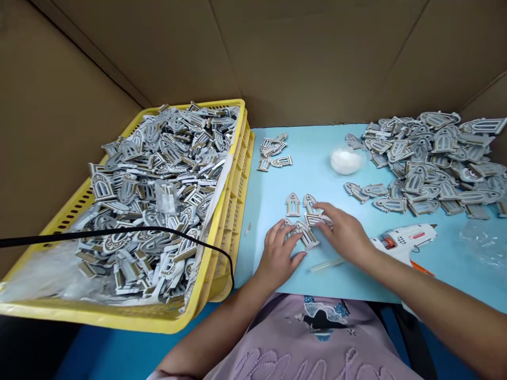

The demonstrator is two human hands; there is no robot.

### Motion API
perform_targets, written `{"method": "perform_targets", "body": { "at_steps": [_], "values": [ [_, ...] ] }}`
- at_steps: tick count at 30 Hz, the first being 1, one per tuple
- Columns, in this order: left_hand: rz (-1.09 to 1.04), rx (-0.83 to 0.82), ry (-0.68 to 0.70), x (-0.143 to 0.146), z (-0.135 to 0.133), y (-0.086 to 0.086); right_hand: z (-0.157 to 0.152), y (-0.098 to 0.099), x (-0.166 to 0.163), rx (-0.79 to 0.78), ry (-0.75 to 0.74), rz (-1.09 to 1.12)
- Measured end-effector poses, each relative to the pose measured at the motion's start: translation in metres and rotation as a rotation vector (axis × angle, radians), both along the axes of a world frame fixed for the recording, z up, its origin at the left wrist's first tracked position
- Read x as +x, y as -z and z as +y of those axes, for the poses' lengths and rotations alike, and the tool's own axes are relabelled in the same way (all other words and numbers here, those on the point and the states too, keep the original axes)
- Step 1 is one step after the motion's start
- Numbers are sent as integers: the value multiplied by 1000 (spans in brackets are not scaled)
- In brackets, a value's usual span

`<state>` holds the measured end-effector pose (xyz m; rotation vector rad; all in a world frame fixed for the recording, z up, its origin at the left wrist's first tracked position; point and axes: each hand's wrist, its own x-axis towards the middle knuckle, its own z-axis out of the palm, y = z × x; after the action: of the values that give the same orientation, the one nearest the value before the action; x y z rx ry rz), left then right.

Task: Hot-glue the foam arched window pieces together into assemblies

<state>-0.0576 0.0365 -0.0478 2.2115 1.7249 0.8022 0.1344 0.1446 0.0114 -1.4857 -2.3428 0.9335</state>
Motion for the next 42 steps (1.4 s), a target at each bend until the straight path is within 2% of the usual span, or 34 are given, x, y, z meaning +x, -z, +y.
{"method": "perform_targets", "body": {
  "at_steps": [3,7,11,14,17,22,26,34,39,42],
  "values": [
    [55,-15,-14,2,0,-3,30,-13,21,-47,-86,-130],
    [108,-67,-44,8,5,-8,55,-19,32,-164,-356,-253],
    [138,-93,-79,10,14,-12,52,-23,23,-63,-549,-181],
    [139,-101,-95,8,20,-15,47,-23,23,21,-631,-116],
    [136,-100,-98,6,28,-19,49,-15,30,85,-680,-94],
    [141,-86,-95,9,55,-26,58,2,43,141,-648,-142],
    [161,-127,-66,12,71,-21,59,6,47,143,-615,-171],
    [171,-86,-115,10,50,-12,51,4,29,154,-433,-178],
    [189,-63,-111,11,43,-12,59,12,-1,145,-236,-238],
    [198,-57,-114,12,43,-11,61,19,-23,116,-203,-292]
  ]
}}
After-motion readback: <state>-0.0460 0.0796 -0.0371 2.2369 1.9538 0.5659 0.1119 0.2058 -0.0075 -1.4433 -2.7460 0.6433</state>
